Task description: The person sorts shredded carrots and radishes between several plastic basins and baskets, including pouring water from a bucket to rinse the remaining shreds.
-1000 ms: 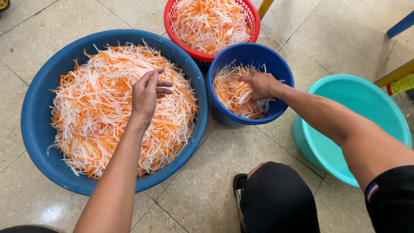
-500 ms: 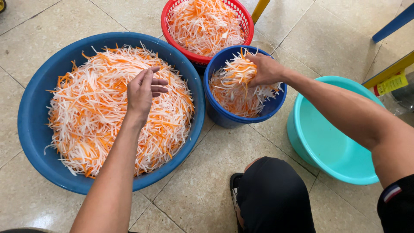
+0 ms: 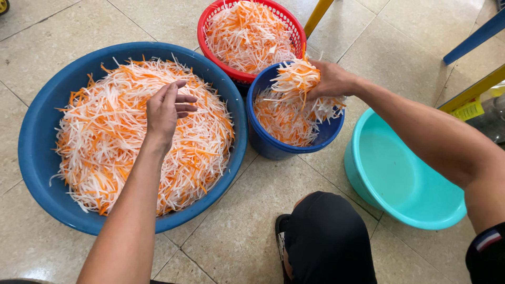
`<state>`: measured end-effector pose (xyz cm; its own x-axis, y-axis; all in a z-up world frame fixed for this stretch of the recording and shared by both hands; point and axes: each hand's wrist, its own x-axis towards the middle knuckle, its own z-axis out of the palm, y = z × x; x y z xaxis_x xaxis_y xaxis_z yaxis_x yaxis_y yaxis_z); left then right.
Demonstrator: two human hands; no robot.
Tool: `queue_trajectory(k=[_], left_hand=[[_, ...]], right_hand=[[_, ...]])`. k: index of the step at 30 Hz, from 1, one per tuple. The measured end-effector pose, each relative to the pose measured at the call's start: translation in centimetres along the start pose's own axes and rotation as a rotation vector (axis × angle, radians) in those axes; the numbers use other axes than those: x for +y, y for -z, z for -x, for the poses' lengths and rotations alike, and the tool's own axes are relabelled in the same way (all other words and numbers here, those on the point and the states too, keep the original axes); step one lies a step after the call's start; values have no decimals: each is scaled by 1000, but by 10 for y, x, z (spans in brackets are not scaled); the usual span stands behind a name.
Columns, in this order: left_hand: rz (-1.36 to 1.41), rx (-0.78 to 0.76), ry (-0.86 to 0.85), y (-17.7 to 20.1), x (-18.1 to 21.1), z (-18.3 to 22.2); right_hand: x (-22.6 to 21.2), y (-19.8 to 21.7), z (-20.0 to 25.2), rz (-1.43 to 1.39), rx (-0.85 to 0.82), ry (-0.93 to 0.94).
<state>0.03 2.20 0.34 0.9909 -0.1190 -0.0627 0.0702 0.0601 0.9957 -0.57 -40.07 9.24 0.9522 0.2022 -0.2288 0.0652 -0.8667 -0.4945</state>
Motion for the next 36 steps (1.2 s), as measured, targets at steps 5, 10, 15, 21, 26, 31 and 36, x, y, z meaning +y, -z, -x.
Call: queue_trajectory(k=[5, 10, 15, 21, 26, 31, 36], left_hand=[[39, 30, -2, 11, 0, -2], [69, 89, -14, 31, -2, -7], [92, 225, -11, 70, -4, -7], [92, 530, -131, 124, -21, -19], [141, 667, -177, 186, -36, -9], [205, 709, -191, 219, -39, 10], [233, 713, -91, 216, -29, 18]], right_hand=[[-22, 23, 2, 36, -5, -16], [-55, 42, -1, -41, -4, 39], [-112, 39, -21, -72, -32, 239], [-186, -42, -75, -118, -144, 418], [-222, -170, -131, -84, -231, 365], [-273, -281, -147, 231, -171, 448], [-299, -322, -112, 302, -337, 523]])
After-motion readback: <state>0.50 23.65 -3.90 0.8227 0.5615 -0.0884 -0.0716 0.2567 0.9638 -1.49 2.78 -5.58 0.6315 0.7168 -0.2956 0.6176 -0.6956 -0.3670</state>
